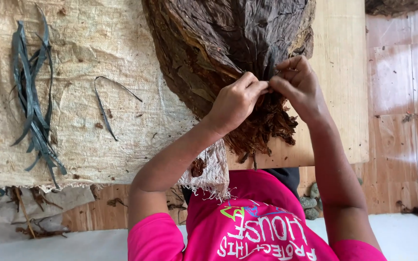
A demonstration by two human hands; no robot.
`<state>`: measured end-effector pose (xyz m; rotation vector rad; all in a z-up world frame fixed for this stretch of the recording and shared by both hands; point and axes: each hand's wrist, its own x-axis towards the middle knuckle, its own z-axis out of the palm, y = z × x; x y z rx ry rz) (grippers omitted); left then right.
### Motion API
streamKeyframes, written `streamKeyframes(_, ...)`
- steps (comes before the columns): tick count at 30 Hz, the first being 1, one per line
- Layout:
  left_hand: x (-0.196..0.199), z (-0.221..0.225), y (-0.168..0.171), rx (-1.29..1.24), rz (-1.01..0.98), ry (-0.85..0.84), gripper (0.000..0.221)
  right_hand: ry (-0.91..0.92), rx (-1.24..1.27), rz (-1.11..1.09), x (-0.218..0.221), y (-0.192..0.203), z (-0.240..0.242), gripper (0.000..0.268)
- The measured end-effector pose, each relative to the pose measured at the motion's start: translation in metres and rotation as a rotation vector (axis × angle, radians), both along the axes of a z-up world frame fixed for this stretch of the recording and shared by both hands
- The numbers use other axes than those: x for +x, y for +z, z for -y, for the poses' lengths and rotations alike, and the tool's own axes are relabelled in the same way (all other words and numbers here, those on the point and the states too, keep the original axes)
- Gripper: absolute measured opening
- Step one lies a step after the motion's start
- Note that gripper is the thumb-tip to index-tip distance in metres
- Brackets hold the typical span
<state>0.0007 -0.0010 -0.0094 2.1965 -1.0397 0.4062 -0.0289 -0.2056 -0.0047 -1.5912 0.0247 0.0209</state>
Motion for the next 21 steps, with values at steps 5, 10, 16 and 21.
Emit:
streamKeyframes(5,0.007,-0.002,0.004,-0.229,-0.357,-0.103,0.006,-0.01,-0.306,0.136,-0.019,0.007,-0.014,0.039)
streamKeyframes(10,0.024,-0.012,-0.016,-0.474,-0.94,-0.295,0.013,-0.14,-0.642,0.337,-0.028,0.015,-0.037,0.018)
streamKeyframes(16,0.023,-0.012,-0.02,-0.55,-1.124,-0.288,0.018,-0.207,-0.798,0.567,-0.035,0.017,-0.045,0.016)
streamKeyframes(21,0.021,-0.017,-0.003,-0.596,-1.095,-0.247,0.013,-0.215,-1.031,0.699,-0.032,0.024,-0.05,0.01)
